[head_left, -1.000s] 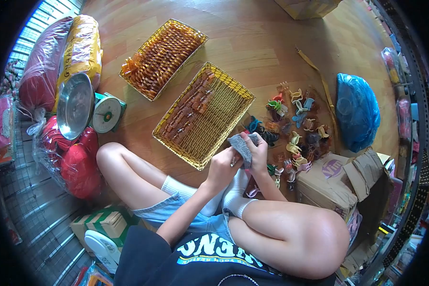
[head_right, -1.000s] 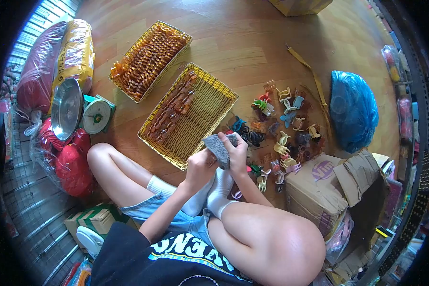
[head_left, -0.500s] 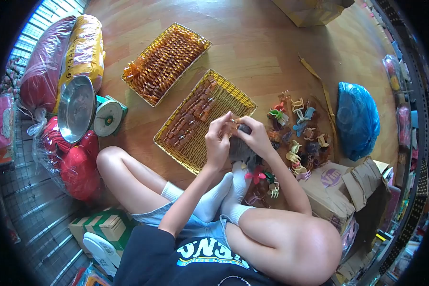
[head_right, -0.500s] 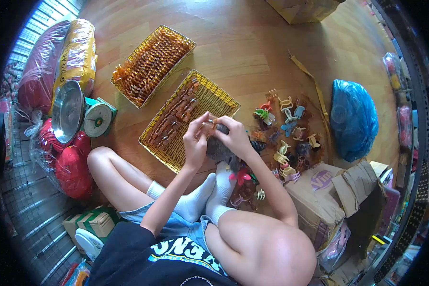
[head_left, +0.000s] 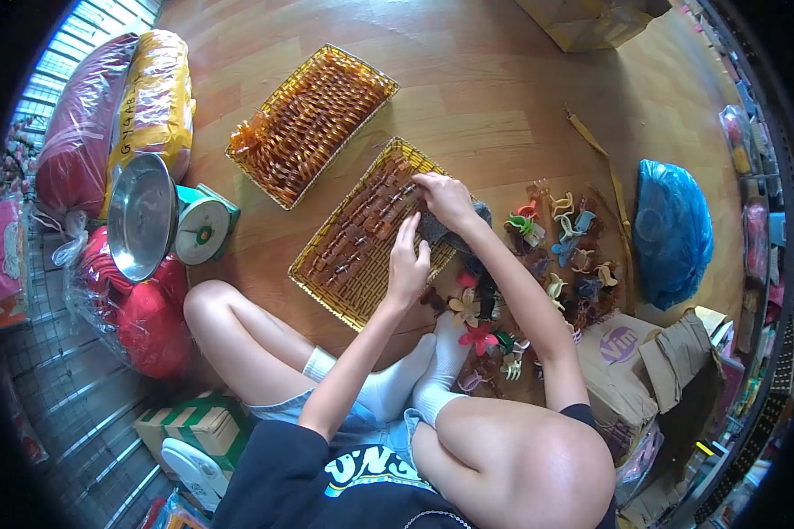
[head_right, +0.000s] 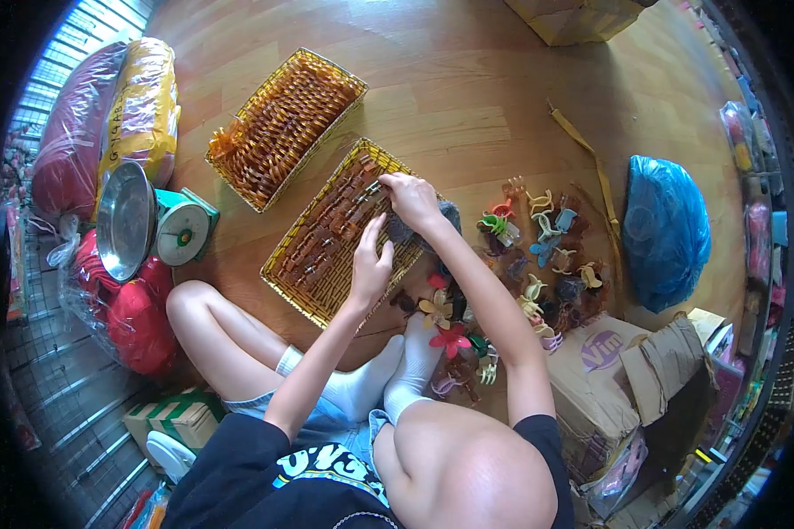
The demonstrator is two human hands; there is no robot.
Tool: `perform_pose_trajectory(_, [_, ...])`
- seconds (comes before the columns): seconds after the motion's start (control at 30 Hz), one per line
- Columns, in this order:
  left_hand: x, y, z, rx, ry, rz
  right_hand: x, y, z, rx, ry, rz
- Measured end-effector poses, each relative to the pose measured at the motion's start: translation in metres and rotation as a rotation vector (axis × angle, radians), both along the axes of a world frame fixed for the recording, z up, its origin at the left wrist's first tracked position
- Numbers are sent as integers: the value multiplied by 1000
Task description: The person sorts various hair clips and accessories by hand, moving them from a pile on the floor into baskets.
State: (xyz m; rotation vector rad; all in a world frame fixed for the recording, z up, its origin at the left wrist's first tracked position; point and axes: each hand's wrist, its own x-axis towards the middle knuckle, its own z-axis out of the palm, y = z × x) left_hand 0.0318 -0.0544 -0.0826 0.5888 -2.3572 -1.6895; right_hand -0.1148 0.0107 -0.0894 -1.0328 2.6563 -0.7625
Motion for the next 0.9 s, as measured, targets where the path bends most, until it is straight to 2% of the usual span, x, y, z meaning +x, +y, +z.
perform_pose_trajectory(0.2, [-9,-8,8,-1,9,-11,6,-1,0,-60,2,-69])
perform_pose_trajectory(0.3, [-7,-9,8,3,19,-49,19,10,22,-63,11,-130])
perform_pose_trajectory(0.43, [3,0,34,-56,76,-88,50,56,77,-209,-3,-301])
perform_pose_trajectory(0.5, [8,12,56,-29,91,-122,65,96,92,-565,-81,-560])
perform_pose_trajectory(0.53, [9,22,67,-21,150,-201,75,109,106,-708,-220,-755])
perform_pose_trajectory(0.57, [8,33,72,-13,210,-280,84,131,96,-906,-376,-876])
perform_pose_trajectory(0.6, [6,45,72,48,249,-329,95,140,109,-1261,-627,-913])
perform_pose_trajectory(0.67, [-1,69,65,163,197,-403,113,173,102,-1461,-683,-1016])
perform_pose_trajectory(0.73, [-17,100,55,269,142,-331,138,196,114,-1481,-510,-1253])
perform_pose_trajectory(0.77, [-31,116,50,165,196,-360,149,215,102,-1428,-298,-1290])
perform_pose_trajectory(0.8, [-47,133,43,60,249,-390,156,219,114,-1497,-270,-1446])
perform_pose_trajectory(0.87, [-77,171,32,-211,408,-492,168,229,115,-1340,-79,-1545])
perform_pose_trajectory(0.9, [-87,191,24,-364,405,-552,174,240,105,-1340,-76,-1550])
